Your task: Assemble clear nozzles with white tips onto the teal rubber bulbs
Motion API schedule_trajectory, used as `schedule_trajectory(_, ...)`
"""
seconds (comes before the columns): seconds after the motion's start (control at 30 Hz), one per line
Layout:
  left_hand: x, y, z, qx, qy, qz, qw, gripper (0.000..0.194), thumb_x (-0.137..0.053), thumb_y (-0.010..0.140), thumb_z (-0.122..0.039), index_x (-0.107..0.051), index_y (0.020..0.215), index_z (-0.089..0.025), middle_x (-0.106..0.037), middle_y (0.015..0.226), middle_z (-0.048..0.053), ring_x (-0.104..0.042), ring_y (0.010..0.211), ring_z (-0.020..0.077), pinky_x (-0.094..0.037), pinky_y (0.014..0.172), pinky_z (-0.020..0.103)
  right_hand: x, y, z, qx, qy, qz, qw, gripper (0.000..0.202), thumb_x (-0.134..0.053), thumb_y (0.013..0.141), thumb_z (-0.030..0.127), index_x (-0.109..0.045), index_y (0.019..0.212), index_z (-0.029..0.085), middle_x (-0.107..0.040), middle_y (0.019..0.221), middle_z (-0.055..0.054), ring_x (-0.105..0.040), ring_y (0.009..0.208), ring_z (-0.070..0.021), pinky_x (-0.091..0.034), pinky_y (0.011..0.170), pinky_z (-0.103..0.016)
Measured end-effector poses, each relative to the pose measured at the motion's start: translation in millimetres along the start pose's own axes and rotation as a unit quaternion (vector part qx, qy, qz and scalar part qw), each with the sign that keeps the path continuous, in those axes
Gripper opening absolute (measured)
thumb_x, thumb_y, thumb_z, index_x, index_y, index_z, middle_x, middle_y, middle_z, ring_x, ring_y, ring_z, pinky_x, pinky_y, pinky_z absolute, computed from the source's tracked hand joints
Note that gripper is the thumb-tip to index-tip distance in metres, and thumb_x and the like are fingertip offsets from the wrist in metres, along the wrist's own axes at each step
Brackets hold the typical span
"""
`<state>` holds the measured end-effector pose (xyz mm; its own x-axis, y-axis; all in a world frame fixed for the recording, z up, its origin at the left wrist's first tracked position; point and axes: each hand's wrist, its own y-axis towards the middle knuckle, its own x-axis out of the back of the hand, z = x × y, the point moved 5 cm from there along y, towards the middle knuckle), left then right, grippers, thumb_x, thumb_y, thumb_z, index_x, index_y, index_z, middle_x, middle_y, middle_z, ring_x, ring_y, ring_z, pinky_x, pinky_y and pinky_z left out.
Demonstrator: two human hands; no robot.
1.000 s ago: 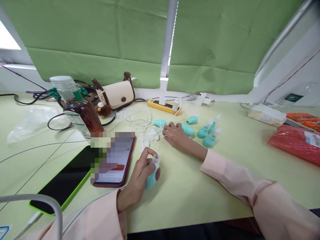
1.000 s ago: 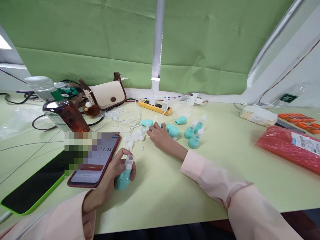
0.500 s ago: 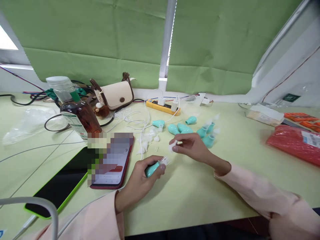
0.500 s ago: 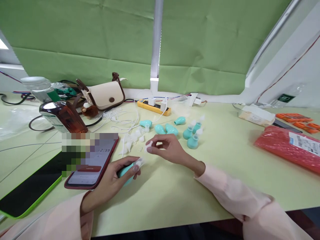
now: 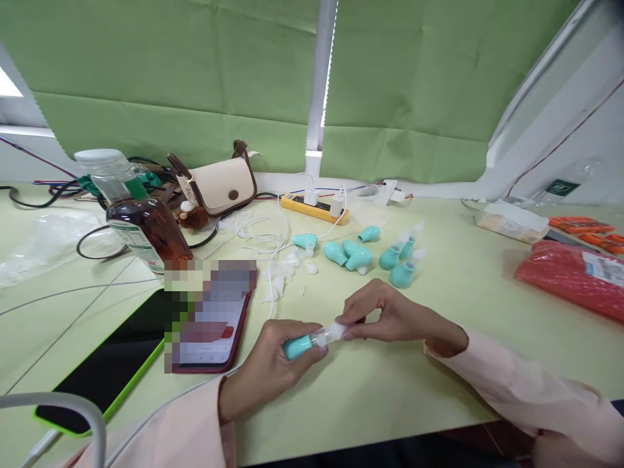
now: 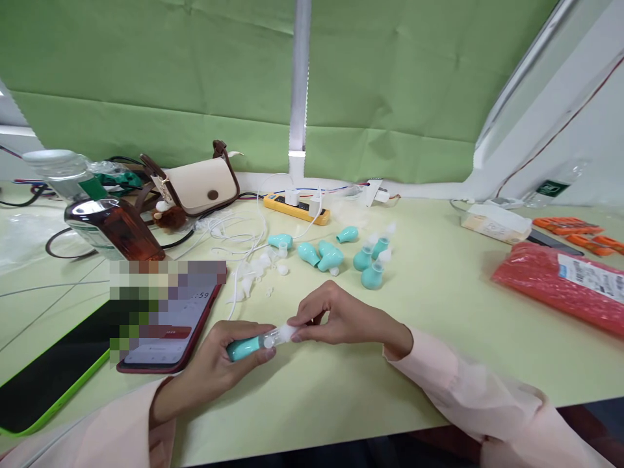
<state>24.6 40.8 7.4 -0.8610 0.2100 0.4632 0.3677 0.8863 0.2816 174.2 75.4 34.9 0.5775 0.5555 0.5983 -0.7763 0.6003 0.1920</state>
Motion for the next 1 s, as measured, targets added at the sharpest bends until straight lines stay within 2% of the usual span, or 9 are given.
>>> schedule_trajectory(0.07,-1.9,-2,-1,-0.024,0.017,0.002,1.0,0.014,-0.059,0.072,-0.025,-0.067,0.081,-0.019,-0.068,0.074,0.003,-0.06,0.067,0.0194,-0.045,0.058,0.025,-1,-2,2,0.01,-0.036,0.029,0.999,0.017,-0.06,0.072,0.027,-0.068,0.083,0.018,-0.063,0.067,-0.003,-0.052,0.053,-0.0093,-0.039,0.045,-0.021)
schedule_trajectory(0.17,-6.2,-1,-6,-0.044,0.04,0.058,0.997,0.015,-0.053,0.077,-0.024,-0.066,0.08,-0.018,-0.064,0.066,0.002,-0.055,0.058,0.0154,-0.041,0.053,0.023,-4,-5,3,0.013,-0.07,0.067,0.995,0.018,-0.057,0.075,0.029,-0.068,0.083,0.017,-0.061,0.064,-0.003,-0.049,0.052,-0.0084,-0.038,0.046,-0.02)
schedule_trajectory(0.27,-7.8,0,-11,-0.062,0.067,0.105,0.99,0.019,-0.046,0.081,-0.023,-0.064,0.084,-0.017,-0.059,0.062,0.002,-0.049,0.055,0.0129,-0.038,0.053,0.023,-7,-5,4,0.013,-0.082,0.081,0.993,0.017,-0.056,0.075,0.028,-0.068,0.08,0.016,-0.06,0.061,-0.002,-0.047,0.05,-0.0075,-0.038,0.047,-0.02)
schedule_trajectory(0.37,-7.8,-1,-11,-0.08,0.097,0.115,0.985,0.02,-0.044,0.082,-0.022,-0.062,0.083,-0.016,-0.055,0.062,0.001,-0.048,0.056,0.0124,-0.036,0.054,0.023,-9,-4,2,0.004,-0.055,0.083,0.995,0.017,-0.058,0.074,0.027,-0.068,0.074,0.014,-0.059,0.058,-0.002,-0.046,0.048,-0.0065,-0.038,0.046,-0.019)
schedule_trajectory(0.53,-5.0,-3,-8,-0.097,0.1,0.088,0.986,0.018,-0.045,0.082,-0.021,-0.061,0.082,-0.014,-0.055,0.063,0.003,-0.049,0.057,0.0129,-0.037,0.054,0.023,-12,-2,-7,-0.07,0.059,0.042,0.995,0.019,-0.06,0.072,0.027,-0.066,0.074,0.01,-0.061,0.059,-0.003,-0.052,0.045,-0.0071,-0.042,0.041,-0.018)
schedule_trajectory(0.7,-2.9,-6,-9,-0.123,0.094,0.057,0.986,0.015,-0.046,0.081,-0.02,-0.06,0.085,-0.015,-0.053,0.061,0.002,-0.047,0.054,0.0124,-0.035,0.05,0.024,-19,-4,-12,-0.112,0.196,-0.001,0.974,0.009,-0.066,0.065,0.019,-0.067,0.069,0.011,-0.062,0.063,-0.004,-0.058,0.05,-0.01,-0.049,0.045,-0.02)
schedule_trajectory(0.8,-3.2,-8,-8,-0.117,0.088,0.043,0.988,0.015,-0.048,0.08,-0.02,-0.06,0.087,-0.015,-0.052,0.06,0.001,-0.046,0.054,0.012,-0.035,0.049,0.023,-24,-7,-17,-0.121,0.263,-0.028,0.957,0.008,-0.067,0.063,0.015,-0.067,0.07,0.011,-0.063,0.067,-0.004,-0.059,0.051,-0.01,-0.051,0.047,-0.021)
schedule_trajectory(1.0,-4.3,-8,-9,-0.127,0.075,0.043,0.988,0.014,-0.049,0.079,-0.017,-0.06,0.087,-0.014,-0.052,0.061,0.002,-0.046,0.055,0.012,-0.034,0.05,0.023,-27,-8,-19,-0.119,0.327,-0.031,0.937,0.008,-0.068,0.061,0.011,-0.067,0.069,0.011,-0.062,0.067,-0.003,-0.059,0.051,-0.0091,-0.052,0.046,-0.02)
